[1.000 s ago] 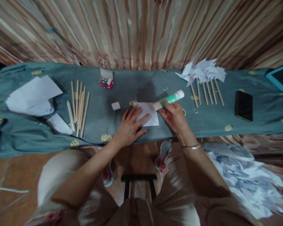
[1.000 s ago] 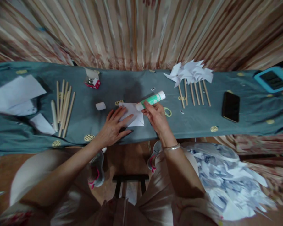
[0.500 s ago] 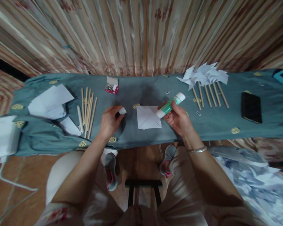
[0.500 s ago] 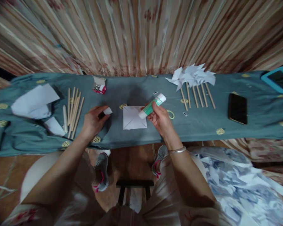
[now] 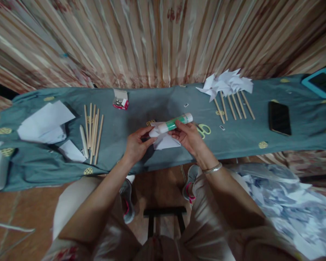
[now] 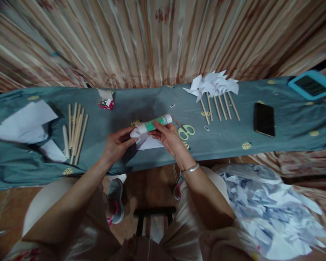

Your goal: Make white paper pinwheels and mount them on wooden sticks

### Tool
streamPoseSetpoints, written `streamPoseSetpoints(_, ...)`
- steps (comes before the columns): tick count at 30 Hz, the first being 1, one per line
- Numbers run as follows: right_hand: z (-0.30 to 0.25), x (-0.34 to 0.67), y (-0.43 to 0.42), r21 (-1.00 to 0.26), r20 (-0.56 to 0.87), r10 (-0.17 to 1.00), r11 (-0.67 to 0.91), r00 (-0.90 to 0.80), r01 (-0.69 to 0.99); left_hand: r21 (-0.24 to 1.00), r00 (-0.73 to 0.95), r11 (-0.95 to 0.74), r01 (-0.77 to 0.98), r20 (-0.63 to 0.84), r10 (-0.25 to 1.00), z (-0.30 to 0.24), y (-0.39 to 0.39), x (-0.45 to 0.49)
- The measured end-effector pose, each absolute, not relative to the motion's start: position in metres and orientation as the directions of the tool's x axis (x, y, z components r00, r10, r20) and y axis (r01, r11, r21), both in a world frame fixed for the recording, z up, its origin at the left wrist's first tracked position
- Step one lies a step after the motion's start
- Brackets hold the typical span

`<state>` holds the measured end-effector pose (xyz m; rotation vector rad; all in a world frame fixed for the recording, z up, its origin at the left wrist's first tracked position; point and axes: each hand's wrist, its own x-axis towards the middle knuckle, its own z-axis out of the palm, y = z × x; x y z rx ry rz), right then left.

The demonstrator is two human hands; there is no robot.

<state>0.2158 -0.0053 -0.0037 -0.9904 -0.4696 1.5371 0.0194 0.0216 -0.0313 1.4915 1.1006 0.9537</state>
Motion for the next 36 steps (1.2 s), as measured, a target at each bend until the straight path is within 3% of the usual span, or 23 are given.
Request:
streamPoseSetpoints(23, -0.008, 0.213, -0.007, -0.845, -0.280, 0.957, -0.209, 0.073, -0.492, 0.947, 0.320, -0.205, 0.248, 0.120, 0.940, -0.028, 0.020, 0.018)
streamPoseSetpoints(36, -0.008, 0.207, -0.005, -0.878, -0.257, 0.962, -0.191, 0.097, -0.439, 0.851, 0.332, -0.351, 0.391, 0.225, 0.916, -0.022, 0.016, 0.014)
